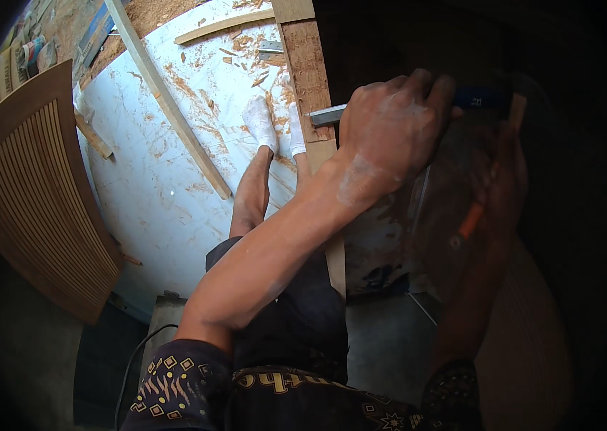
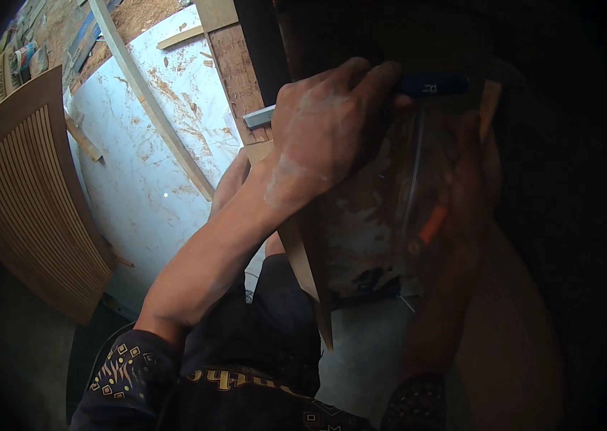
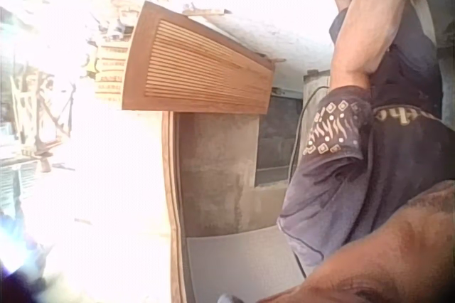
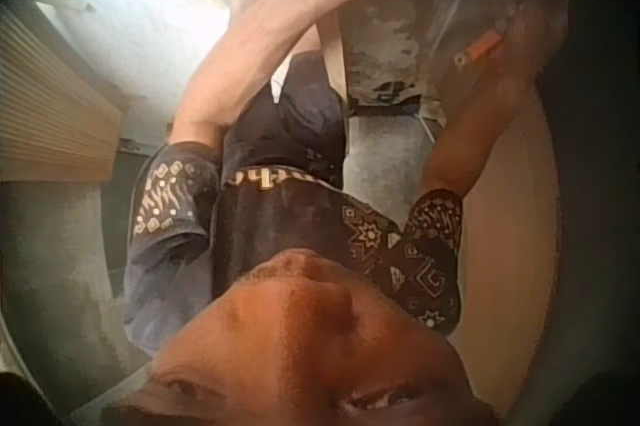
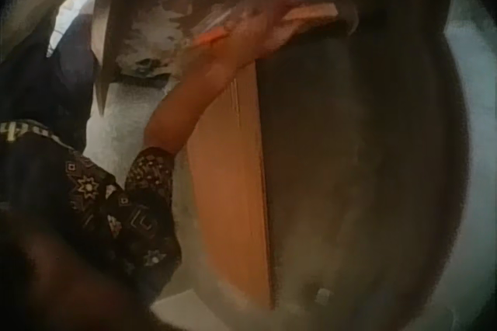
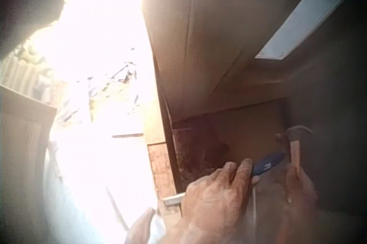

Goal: The person carves a slot into a wooden frame and then into a wooden door panel using a chisel and a hammer, removing small wood shavings by hand.

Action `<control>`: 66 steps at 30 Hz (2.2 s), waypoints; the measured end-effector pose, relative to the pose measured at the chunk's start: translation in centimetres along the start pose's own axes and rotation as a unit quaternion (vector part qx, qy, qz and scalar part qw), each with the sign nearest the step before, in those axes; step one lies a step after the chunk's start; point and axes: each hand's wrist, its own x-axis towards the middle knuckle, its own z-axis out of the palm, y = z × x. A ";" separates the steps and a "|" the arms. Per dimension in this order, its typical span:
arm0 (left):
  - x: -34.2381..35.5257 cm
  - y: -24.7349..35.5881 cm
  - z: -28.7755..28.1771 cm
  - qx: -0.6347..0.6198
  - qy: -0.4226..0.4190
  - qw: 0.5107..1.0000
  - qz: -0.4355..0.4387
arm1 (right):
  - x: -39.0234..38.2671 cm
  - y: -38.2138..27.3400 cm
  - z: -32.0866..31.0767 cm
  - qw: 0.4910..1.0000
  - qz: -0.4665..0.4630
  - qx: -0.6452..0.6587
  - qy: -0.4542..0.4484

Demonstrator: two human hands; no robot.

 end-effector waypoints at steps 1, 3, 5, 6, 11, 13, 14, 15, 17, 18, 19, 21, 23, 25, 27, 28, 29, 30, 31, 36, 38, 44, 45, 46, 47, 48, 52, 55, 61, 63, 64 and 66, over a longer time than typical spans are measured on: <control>-0.2 -0.2 -0.3 -0.003 -0.009 1.000 0.000 | 0.8 0.4 1.0 0.999 0.006 0.033 -0.019; -0.2 -0.4 -0.6 -0.014 0.013 0.999 0.029 | 2.8 0.4 2.6 0.994 -0.004 0.092 -0.056; -0.6 -1.1 -1.1 -0.018 0.073 0.994 0.076 | 4.3 0.4 4.4 0.986 -0.020 0.140 -0.085; -1.3 -1.3 -1.8 0.000 0.101 0.992 0.074 | 4.8 0.5 5.1 0.982 -0.025 0.161 -0.092; -7.4 -2.2 -5.3 -0.049 0.206 0.976 -0.048 | 6.5 2.0 5.3 0.971 -0.044 0.214 -0.099; -9.0 -2.8 -6.2 -0.072 0.222 0.962 -0.139 | 7.7 2.9 5.6 0.969 -0.030 0.219 -0.112; -9.3 -3.2 -6.3 -0.088 0.210 0.962 -0.149 | 8.0 3.1 5.6 0.969 -0.023 0.216 -0.121; -9.6 -3.5 -6.4 -0.105 0.199 0.961 -0.159 | 8.3 3.3 5.6 0.968 -0.015 0.212 -0.130; -9.8 -4.6 -6.7 -0.085 0.176 0.973 -0.125 | 8.5 3.6 5.9 0.969 0.000 0.199 -0.145; -9.7 -4.8 -6.6 -0.076 0.176 0.975 -0.112 | 8.6 3.7 6.1 0.969 0.004 0.196 -0.148; -9.5 -4.7 -6.4 -0.069 0.175 0.977 -0.098 | 9.0 4.0 6.4 0.970 0.002 0.196 -0.142; -9.1 -4.4 -6.1 -0.059 0.177 0.978 -0.090 | 9.6 4.4 6.4 0.970 -0.010 0.205 -0.129; -8.8 -4.1 -6.3 -0.044 0.181 0.977 -0.100 | 9.9 4.5 6.4 0.967 -0.028 0.226 -0.112; -8.7 -3.2 -6.0 -0.054 0.198 0.968 -0.143 | 9.9 4.4 5.3 0.964 -0.044 0.250 -0.078; -8.8 -2.8 -6.0 -0.059 0.196 0.968 -0.148 | 9.5 4.2 3.6 0.963 -0.052 0.259 -0.041; -9.1 -3.1 -6.2 -0.058 0.185 0.972 -0.131 | 8.8 4.0 2.8 0.965 -0.053 0.257 -0.027; -9.4 -3.4 -6.5 -0.056 0.174 0.976 -0.114 | 8.4 4.0 2.5 0.965 -0.053 0.255 -0.012; -10.0 -3.6 -6.9 -0.067 0.172 0.976 -0.114 | 7.7 3.9 2.0 0.966 -0.053 0.254 0.005; -10.9 -3.6 -7.1 -0.079 0.169 0.976 -0.115 | 6.9 3.3 2.0 0.966 -0.052 0.252 0.023; -12.3 -3.3 -9.9 0.085 0.248 0.949 -0.174 | 5.1 2.4 3.5 0.972 -0.094 0.206 0.054; -11.3 -2.7 -9.6 0.063 0.210 0.973 -0.075 | 4.6 2.1 4.4 0.972 -0.103 0.202 0.054; -2.5 1.2 -1.6 0.005 0.049 0.998 0.047 | 5.0 1.7 4.3 0.977 -0.066 0.202 0.033; -1.6 1.7 -0.5 0.019 0.036 0.999 0.032 | 5.1 1.9 4.4 0.976 -0.060 0.206 0.024; -1.2 2.1 0.0 0.026 0.020 0.999 0.018 | 5.1 1.9 4.1 0.976 -0.055 0.208 0.020; -1.1 2.3 0.2 0.027 -0.004 1.000 0.000 | 5.0 1.9 3.9 0.976 -0.050 0.210 0.016; -1.1 2.4 0.3 0.029 -0.028 0.999 -0.019 | 5.0 2.1 4.1 0.979 -0.054 0.193 0.026; -0.8 1.6 0.1 0.034 -0.056 0.997 -0.039 | 4.4 2.0 4.7 0.981 -0.057 0.179 0.040; -0.2 1.1 0.6 0.045 -0.053 0.997 -0.021 | 4.6 1.9 4.4 0.978 -0.056 0.201 0.022; -0.8 0.7 0.3 0.032 -0.033 0.999 -0.005 | 4.9 2.4 4.4 0.977 -0.074 0.201 0.013; -0.8 0.9 0.4 0.032 -0.030 0.999 -0.007 | 4.9 2.5 4.2 0.976 -0.071 0.204 0.008; -0.8 1.0 0.4 0.032 -0.028 0.999 -0.009 | 4.9 2.4 4.2 0.976 -0.067 0.205 0.010; -0.8 1.2 0.2 0.030 -0.032 0.999 -0.013 | 4.9 2.3 4.0 0.980 -0.067 0.189 0.003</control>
